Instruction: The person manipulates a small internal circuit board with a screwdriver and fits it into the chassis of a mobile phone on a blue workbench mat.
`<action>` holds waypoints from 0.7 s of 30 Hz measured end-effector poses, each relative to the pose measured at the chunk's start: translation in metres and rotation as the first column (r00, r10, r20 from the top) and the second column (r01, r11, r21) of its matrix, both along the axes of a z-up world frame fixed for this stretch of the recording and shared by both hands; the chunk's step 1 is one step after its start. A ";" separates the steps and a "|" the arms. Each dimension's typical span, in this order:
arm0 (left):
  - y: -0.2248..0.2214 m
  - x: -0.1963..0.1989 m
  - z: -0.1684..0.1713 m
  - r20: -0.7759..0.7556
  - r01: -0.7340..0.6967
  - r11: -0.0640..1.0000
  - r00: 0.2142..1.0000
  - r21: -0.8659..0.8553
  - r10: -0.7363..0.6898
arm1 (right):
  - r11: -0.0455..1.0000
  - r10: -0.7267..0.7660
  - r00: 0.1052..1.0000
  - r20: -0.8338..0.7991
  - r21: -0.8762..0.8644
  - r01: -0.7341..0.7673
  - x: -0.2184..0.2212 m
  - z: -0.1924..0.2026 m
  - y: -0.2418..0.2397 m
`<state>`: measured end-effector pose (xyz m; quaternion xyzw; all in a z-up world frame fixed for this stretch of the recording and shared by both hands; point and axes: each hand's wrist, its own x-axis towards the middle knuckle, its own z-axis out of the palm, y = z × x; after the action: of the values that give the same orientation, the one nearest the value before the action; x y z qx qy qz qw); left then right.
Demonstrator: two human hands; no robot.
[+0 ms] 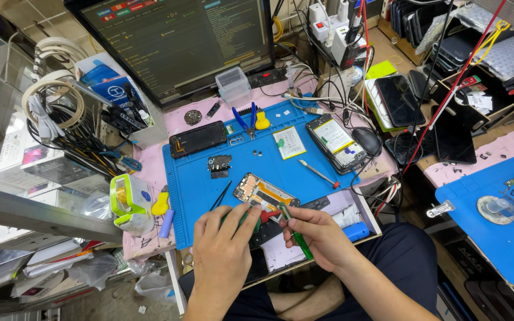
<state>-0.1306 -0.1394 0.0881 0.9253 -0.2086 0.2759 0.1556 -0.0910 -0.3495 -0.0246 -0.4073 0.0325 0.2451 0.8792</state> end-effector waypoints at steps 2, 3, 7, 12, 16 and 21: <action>0.000 0.001 0.002 0.014 0.011 1.000 1.000 0.003 -0.011 | 1.000 0.000 1.000 0.008 -0.004 0.000 0.000 0.002 0.000; -0.001 0.001 0.004 0.011 0.019 1.000 1.000 -0.001 -0.019 | 1.000 0.001 1.000 0.001 -0.002 -0.001 0.001 0.003 0.000; -0.003 -0.002 0.006 -0.003 0.034 0.999 0.999 -0.015 -0.034 | 1.000 0.016 1.000 -0.006 0.026 -0.016 -0.003 0.007 0.000; -0.002 -0.001 0.006 0.007 0.043 0.999 0.999 -0.023 -0.043 | 1.000 0.002 1.000 -0.015 0.020 -0.001 -0.003 0.007 0.001; -0.002 -0.002 0.004 0.041 0.046 0.998 0.998 -0.045 -0.044 | 1.000 0.005 1.000 0.020 -0.004 -0.005 -0.005 0.003 0.002; 0.000 -0.003 0.001 0.026 0.052 0.991 0.998 -0.120 -0.049 | 0.999 0.003 1.000 0.019 -0.042 -0.002 -0.002 -0.002 0.004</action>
<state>-0.1339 -0.1395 0.0891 0.9054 -0.2168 0.2946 0.2156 -0.0931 -0.3460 -0.0267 -0.4281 0.0286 0.2415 0.8704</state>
